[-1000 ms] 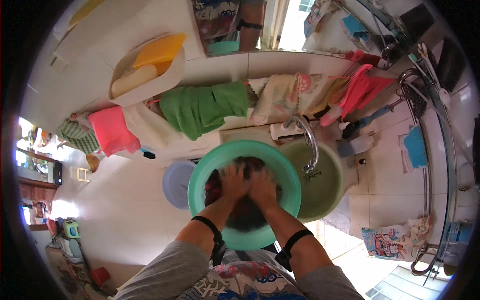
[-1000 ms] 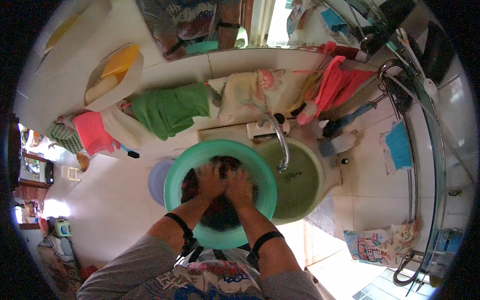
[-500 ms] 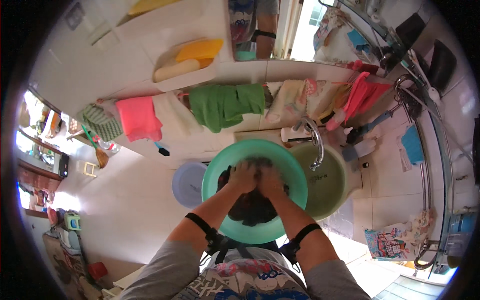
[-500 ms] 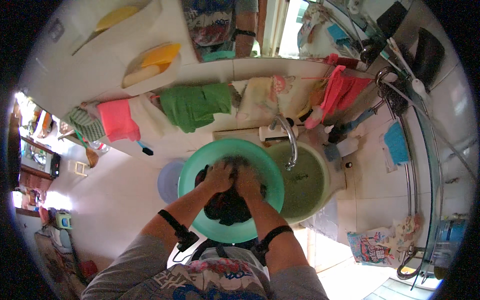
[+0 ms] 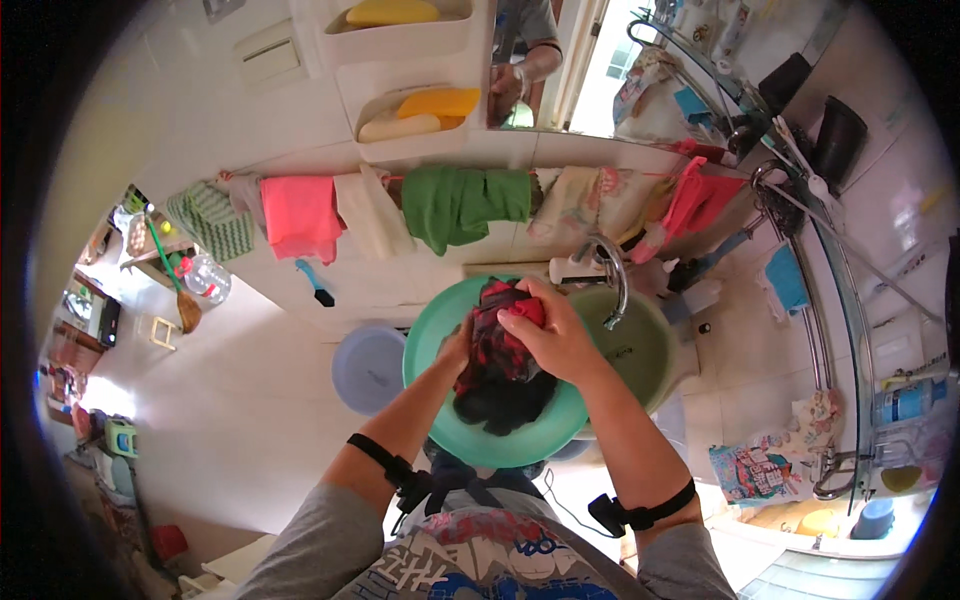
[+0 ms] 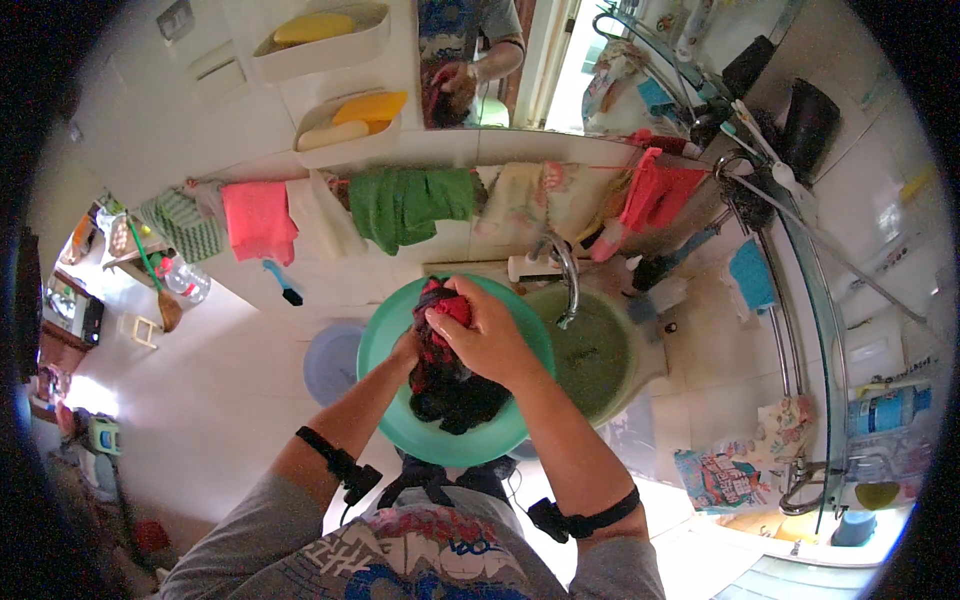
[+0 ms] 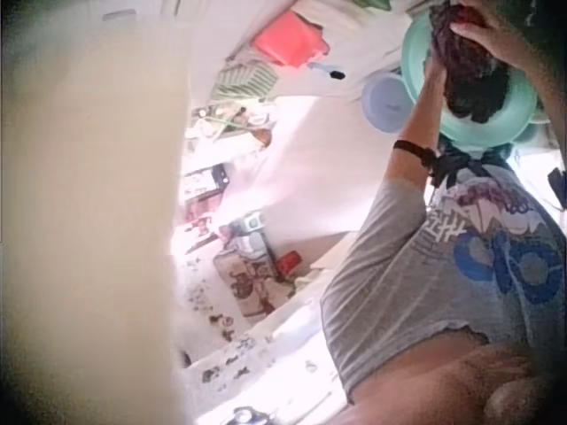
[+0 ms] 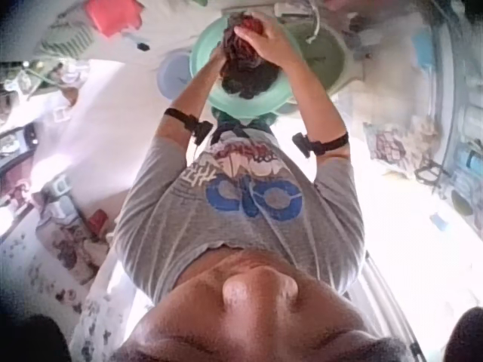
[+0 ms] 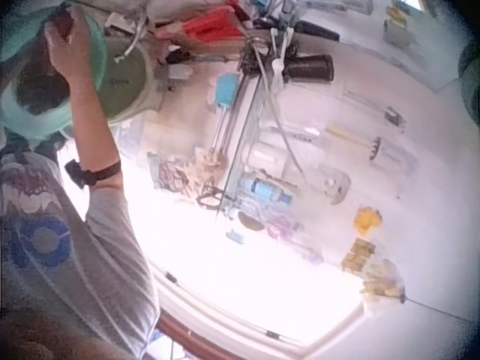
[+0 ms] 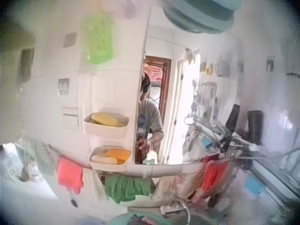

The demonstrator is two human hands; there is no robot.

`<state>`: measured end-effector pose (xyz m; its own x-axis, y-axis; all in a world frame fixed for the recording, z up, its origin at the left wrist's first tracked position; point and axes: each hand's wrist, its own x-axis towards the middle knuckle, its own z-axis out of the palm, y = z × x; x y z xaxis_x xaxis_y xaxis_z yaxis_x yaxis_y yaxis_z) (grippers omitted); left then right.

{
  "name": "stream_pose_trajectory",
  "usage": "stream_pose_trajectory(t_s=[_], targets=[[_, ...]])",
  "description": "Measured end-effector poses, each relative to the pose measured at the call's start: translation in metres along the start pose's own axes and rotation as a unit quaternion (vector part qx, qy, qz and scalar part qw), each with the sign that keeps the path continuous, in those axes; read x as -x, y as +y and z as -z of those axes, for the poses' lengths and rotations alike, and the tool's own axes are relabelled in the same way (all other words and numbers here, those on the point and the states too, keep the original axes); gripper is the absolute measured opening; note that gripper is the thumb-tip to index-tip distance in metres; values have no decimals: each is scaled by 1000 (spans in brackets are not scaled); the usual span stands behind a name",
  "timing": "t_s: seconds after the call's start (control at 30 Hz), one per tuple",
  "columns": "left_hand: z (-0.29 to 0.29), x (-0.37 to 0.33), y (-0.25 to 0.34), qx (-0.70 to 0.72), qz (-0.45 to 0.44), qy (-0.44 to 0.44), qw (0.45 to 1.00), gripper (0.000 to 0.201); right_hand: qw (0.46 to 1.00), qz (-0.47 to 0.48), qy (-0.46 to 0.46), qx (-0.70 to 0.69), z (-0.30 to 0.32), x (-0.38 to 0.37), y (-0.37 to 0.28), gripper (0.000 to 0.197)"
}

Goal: Hand washing clothes and a slipper in a basin at a bathroom sink.

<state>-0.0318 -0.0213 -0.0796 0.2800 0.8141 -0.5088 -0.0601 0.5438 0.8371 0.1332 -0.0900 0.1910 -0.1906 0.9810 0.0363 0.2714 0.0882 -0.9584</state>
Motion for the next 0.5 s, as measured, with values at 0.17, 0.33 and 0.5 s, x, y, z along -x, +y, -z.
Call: stream_pose_trajectory(t_s=[0.17, 0.33, 0.5], targets=[[-57, 91, 115, 363, 88, -173, 911, 45, 997, 24, 31, -69, 9, 5, 7, 24], [-52, 72, 96, 342, 30, -223, 912, 41, 987, -81, 47, -134, 0, -2, 75, 33], [-62, 84, 108, 338, 18, -225, 914, 29, 839, -248, 52, -482, -3, -1, 123, 52]])
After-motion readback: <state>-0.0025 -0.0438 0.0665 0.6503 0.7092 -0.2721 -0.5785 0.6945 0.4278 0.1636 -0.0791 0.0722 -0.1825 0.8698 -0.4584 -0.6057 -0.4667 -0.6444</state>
